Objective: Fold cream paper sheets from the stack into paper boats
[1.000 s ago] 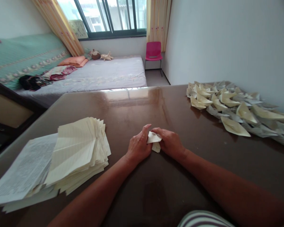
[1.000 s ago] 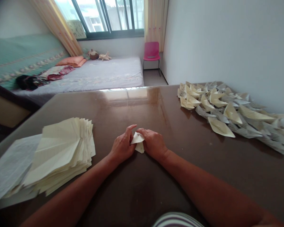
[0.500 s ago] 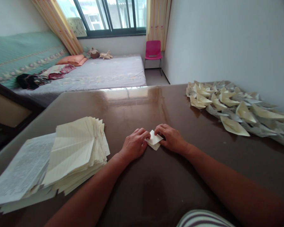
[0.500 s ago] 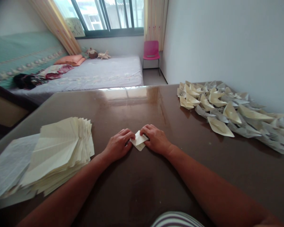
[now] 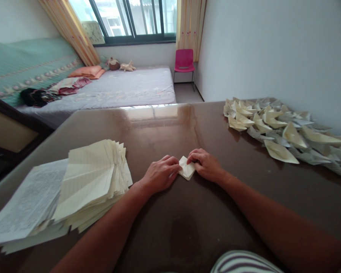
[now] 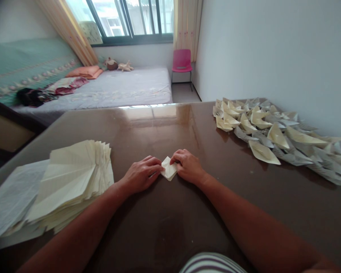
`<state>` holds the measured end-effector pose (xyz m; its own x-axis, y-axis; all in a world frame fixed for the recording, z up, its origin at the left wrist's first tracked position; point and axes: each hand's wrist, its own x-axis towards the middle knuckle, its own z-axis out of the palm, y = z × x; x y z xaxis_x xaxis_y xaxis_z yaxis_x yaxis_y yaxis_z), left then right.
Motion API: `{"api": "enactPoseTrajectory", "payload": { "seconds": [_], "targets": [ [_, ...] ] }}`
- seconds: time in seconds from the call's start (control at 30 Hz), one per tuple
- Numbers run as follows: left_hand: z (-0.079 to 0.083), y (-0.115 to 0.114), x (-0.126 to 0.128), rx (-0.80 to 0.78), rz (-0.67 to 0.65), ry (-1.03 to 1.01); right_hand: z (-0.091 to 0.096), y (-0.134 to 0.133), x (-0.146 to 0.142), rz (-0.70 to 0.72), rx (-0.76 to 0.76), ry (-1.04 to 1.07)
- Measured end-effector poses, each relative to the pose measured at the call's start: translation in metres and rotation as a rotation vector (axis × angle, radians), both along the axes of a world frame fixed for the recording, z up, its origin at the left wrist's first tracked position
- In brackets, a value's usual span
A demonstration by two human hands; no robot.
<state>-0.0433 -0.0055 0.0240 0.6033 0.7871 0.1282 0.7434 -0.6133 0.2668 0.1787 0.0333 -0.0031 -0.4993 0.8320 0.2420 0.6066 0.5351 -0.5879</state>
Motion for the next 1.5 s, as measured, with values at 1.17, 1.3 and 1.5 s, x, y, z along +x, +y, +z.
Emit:
{"api": "enactPoseTrajectory", "payload": {
  "seconds": [1.17,1.3,1.5],
  "targets": [
    [0.006,-0.005,0.003,-0.001,-0.192,0.093,0.011,-0.009,-0.004,0.094,0.227,-0.342],
    [-0.006,0.001,-0.002,0.021,-0.151,0.006,0.023,-0.021,-0.009,0.053,0.268,-0.563],
    [-0.010,0.004,-0.001,0.097,-0.177,0.007,0.020,-0.032,-0.015,0.062,0.283,-0.699]
  ]
}}
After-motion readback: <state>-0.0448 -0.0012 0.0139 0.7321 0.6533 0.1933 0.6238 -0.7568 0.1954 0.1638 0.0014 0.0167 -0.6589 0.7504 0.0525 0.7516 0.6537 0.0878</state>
